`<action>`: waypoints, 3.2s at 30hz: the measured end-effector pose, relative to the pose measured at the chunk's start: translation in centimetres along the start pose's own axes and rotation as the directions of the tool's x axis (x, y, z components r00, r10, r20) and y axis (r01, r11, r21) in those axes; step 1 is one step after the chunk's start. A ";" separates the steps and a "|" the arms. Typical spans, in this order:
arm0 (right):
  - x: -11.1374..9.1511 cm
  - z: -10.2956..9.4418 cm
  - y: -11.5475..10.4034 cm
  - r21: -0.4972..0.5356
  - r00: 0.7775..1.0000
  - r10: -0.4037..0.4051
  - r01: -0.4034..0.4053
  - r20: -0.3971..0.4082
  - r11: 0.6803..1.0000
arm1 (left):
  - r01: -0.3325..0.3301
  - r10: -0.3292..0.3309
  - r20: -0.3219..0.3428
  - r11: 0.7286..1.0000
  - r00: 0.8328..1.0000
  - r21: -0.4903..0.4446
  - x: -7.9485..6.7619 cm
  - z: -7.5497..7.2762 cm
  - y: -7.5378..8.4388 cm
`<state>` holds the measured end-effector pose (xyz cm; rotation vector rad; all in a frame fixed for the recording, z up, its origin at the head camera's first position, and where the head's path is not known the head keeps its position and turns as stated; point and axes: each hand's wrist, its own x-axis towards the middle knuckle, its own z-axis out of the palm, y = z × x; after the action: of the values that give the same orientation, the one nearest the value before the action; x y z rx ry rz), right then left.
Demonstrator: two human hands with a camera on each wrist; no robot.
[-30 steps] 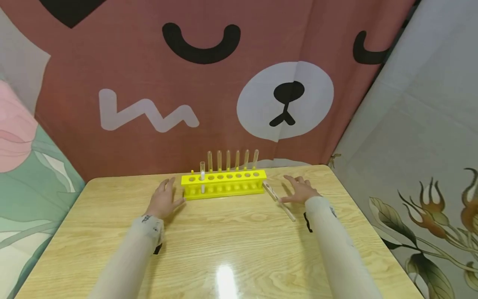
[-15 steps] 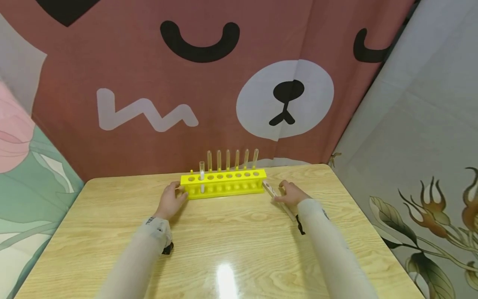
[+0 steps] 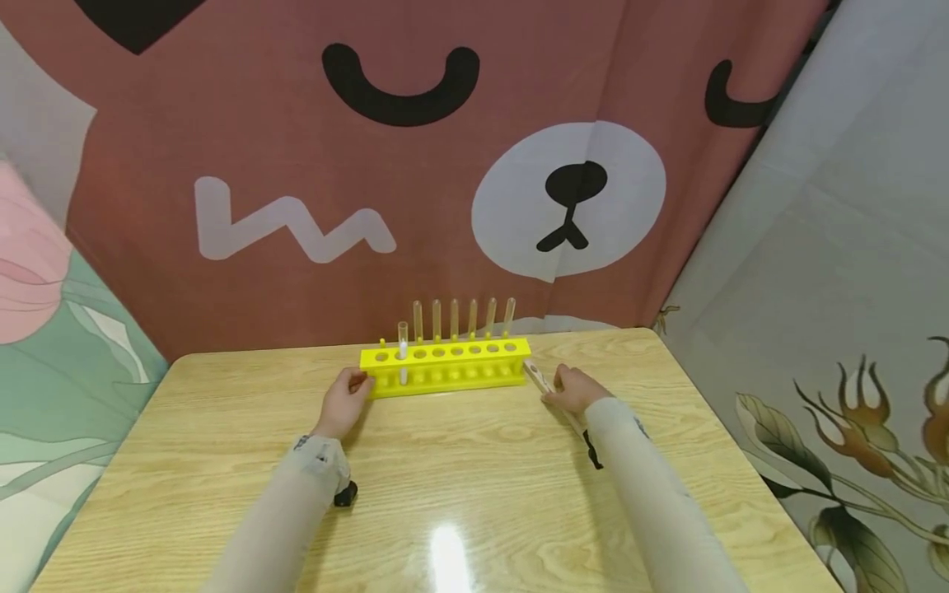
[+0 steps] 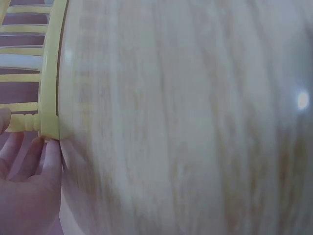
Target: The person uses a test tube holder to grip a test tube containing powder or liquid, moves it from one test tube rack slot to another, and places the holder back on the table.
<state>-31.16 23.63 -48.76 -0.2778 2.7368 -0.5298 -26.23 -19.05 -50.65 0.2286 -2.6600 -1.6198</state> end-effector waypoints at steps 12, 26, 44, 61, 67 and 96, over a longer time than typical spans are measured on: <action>-0.2 0.3 -0.3 -0.123 0.997 -0.076 0.077 0.009 0.989 | 0.021 -0.020 0.032 1.000 0.999 -0.012 0.3 0.1 -0.2; -0.5 0.4 -0.3 -0.138 0.994 -0.109 0.107 -0.010 0.985 | 0.012 -0.012 0.011 1.000 1.000 0.001 0.1 0.0 -0.3; -0.4 0.8 -0.1 -0.106 0.993 -0.073 0.063 -0.092 0.992 | 0.057 -0.058 0.021 0.998 0.998 0.034 0.3 -0.1 -0.3; -0.6 0.9 0.5 0.021 0.986 0.008 -0.004 -0.166 1.000 | 0.066 -0.066 0.015 0.997 0.998 0.027 0.2 -0.1 -0.4; -0.8 0.8 0.6 0.057 0.980 0.031 -0.021 -0.195 0.998 | 0.061 -0.061 0.003 0.998 0.998 0.026 0.1 0.0 -0.3; -1.4 0.8 0.9 0.311 0.936 0.029 0.087 -0.350 0.946 | 0.049 -0.048 -0.013 0.998 0.999 0.040 0.4 0.2 -0.7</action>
<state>-29.69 24.59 -49.41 -0.1510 2.9184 -1.1202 -26.52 -19.22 -51.42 0.3049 -2.7010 -1.5742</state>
